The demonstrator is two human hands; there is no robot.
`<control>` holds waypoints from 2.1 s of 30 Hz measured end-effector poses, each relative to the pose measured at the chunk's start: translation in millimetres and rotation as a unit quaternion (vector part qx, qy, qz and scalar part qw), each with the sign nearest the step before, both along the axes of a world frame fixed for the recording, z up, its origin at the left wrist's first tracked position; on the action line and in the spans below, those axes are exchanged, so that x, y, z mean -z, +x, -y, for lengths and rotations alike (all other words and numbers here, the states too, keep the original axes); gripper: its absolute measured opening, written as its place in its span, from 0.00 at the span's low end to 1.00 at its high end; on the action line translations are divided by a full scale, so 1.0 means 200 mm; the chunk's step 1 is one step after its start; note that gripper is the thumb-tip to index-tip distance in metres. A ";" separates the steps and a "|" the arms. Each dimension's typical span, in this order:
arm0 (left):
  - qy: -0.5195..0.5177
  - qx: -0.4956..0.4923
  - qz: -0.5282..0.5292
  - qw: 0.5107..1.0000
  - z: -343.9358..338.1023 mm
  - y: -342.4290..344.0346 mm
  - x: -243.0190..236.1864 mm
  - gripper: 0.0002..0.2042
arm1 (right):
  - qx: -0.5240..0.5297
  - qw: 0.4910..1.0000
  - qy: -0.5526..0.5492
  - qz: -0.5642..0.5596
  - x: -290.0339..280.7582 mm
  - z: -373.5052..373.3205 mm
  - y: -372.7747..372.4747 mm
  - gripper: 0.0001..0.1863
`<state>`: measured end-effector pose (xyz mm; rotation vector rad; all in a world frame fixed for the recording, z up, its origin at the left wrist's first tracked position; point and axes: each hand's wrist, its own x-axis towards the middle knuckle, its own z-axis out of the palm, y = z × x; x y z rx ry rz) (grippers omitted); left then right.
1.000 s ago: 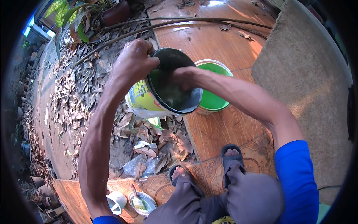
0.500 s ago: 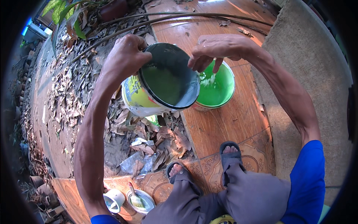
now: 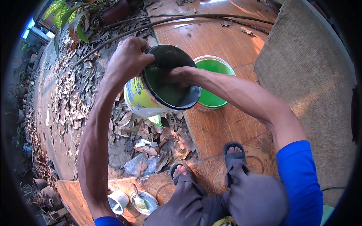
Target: The person sits on a tiled floor and mixes green paint in a bucket using a wooden stick. They pour green paint from a smaller container into the bucket and continue stirring the mixture before pouring it into a paint tray.
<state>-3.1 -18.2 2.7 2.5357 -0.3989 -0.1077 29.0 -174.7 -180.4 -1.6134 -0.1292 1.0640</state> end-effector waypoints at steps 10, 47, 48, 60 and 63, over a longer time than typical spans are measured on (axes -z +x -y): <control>-0.082 -0.053 -0.071 0.993 -0.24 -0.05 0.13 0.14 | -0.132 0.987 -0.081 0.031 -0.67 0.29 -0.13 0.24; -0.162 -0.473 0.173 0.848 -0.69 -1.09 0.87 0.26 | 0.373 0.903 -0.120 0.178 -0.13 0.91 -0.88 0.18; -0.198 -0.389 0.117 0.892 -0.58 -1.08 0.82 0.24 | 0.380 0.900 -0.116 0.181 -0.17 0.91 -0.93 0.17; -0.244 0.148 -0.099 0.953 0.69 -0.50 0.70 0.20 | 0.481 0.804 -0.228 0.265 -0.22 1.08 -1.57 0.15; -0.199 0.222 -0.179 0.938 0.85 -0.52 0.60 0.18 | 0.532 0.789 -0.217 0.216 -0.29 1.12 -1.80 0.14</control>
